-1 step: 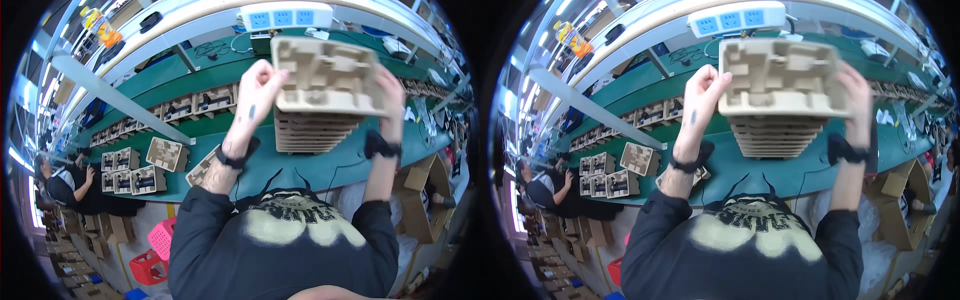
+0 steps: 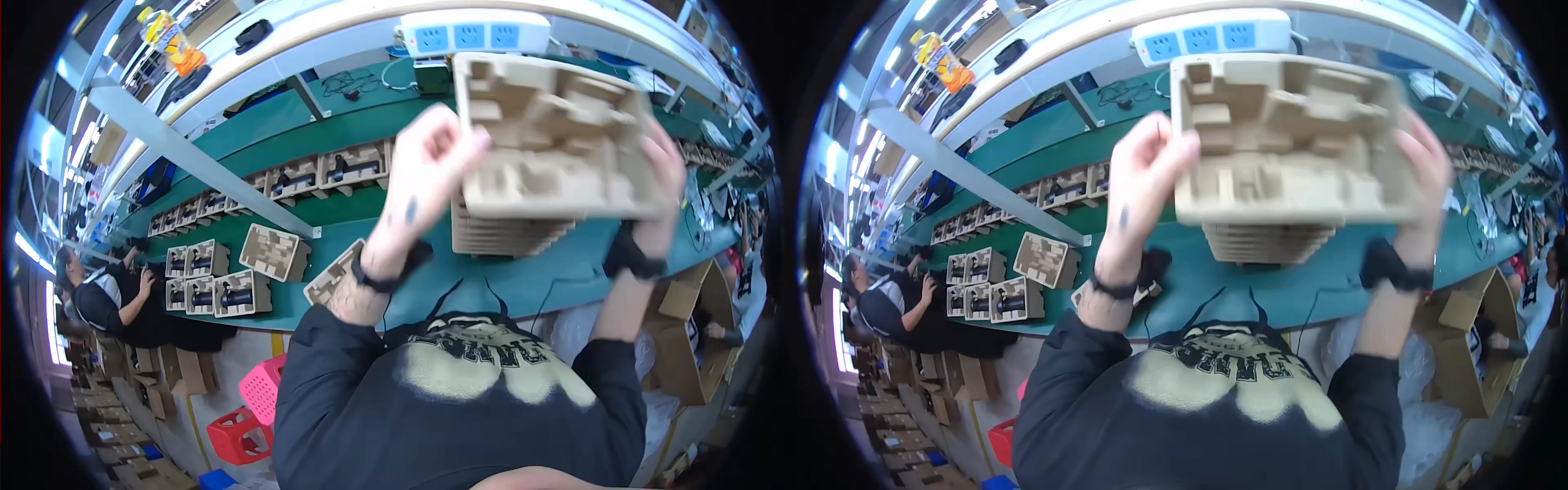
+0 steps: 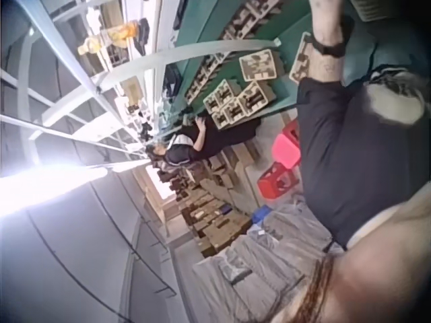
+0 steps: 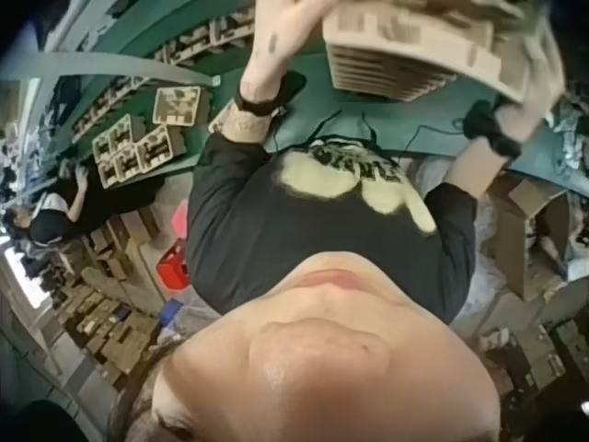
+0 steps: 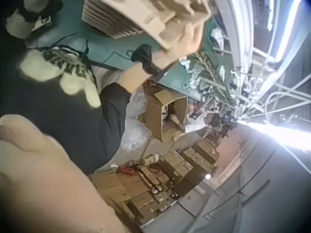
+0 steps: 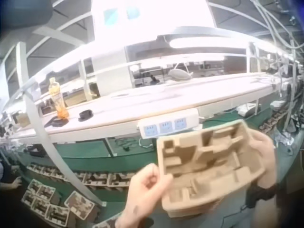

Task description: Packaging binocular-like optical components and adjusting their straps on an assembly line.

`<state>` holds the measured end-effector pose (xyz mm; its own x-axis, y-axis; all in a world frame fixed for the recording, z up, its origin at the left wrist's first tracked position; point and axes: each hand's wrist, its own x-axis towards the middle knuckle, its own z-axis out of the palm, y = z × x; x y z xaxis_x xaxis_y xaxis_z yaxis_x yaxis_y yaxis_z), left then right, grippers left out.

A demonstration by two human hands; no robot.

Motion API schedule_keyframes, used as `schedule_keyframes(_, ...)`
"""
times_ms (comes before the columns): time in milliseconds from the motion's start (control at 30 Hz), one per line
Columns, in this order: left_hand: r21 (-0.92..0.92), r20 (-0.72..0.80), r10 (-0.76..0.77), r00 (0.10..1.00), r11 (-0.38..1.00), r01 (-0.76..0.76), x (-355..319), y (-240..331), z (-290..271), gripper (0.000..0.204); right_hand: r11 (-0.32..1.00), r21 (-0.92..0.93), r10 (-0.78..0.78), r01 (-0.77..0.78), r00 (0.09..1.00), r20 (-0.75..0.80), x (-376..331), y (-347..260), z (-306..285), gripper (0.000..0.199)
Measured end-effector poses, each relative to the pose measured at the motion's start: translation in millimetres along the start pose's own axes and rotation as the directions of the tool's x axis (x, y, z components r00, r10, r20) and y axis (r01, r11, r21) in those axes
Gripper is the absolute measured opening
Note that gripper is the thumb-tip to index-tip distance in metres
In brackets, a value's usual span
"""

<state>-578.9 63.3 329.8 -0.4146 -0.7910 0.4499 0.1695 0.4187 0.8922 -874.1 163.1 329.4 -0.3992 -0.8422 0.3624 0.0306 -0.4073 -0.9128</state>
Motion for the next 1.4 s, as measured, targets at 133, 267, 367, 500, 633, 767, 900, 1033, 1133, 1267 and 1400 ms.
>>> schedule_keyframes(133,-0.044,0.141,-0.137,0.981,0.989,0.144,3,33,-9,0.023,0.993,-0.071,-0.111,0.099,0.974,-0.195,-26,-63,42,0.052)
schedule_keyframes(267,-0.292,0.054,-0.07,0.996,0.953,0.083,-20,28,-54,0.037,0.986,-0.16,-0.038,0.054,0.994,0.103,-19,-29,-10,0.044)
schedule_keyframes(367,-0.228,0.008,-0.17,0.985,0.959,0.167,-78,-9,-101,0.031,0.932,-0.36,-0.015,-0.035,0.991,-0.136,-16,4,-20,0.044)
schedule_keyframes(500,-0.141,0.09,-0.425,0.901,0.89,0.434,-166,-93,-141,0.017,0.845,-0.453,0.278,-0.284,0.957,-0.082,-11,29,8,0.046)
schedule_keyframes(633,-0.214,-0.053,-0.614,0.787,0.777,0.592,-221,-179,-113,0.004,0.688,-0.723,0.079,-0.058,0.997,-0.005,-1,79,-7,0.046)
schedule_keyframes(767,0.438,0.094,-0.615,0.783,0.732,0.522,-252,-241,-73,0.008,0.814,-0.543,0.238,-0.207,0.971,-0.013,-5,86,-18,0.047)
schedule_keyframes(900,0.437,-0.153,-0.056,0.987,0.891,0.119,-184,-204,-48,0.023,0.859,-0.369,0.39,-0.356,0.92,0.02,-13,82,-10,0.041)
schedule_keyframes(1033,0.1,-0.183,-0.248,0.951,0.958,0.269,-59,-145,-31,0.031,0.857,-0.503,0.158,-0.108,0.986,0.057,-11,89,13,0.043)
schedule_keyframes(1133,0.038,-0.053,-0.249,0.967,0.967,0.251,-6,-158,-50,0.033,0.911,-0.365,0.203,-0.192,0.979,-0.009,-15,77,19,0.043)
schedule_keyframes(1267,0.292,-0.184,-0.268,0.946,0.904,0.313,6,-126,-46,0.026,0.915,-0.344,0.204,-0.212,0.977,-0.059,-29,54,9,0.041)
schedule_keyframes(1400,0.427,0.147,-0.154,0.977,0.901,0.078,13,-109,-24,0.021,0.833,-0.546,0.067,-0.093,0.996,-0.066,-30,74,4,0.036)
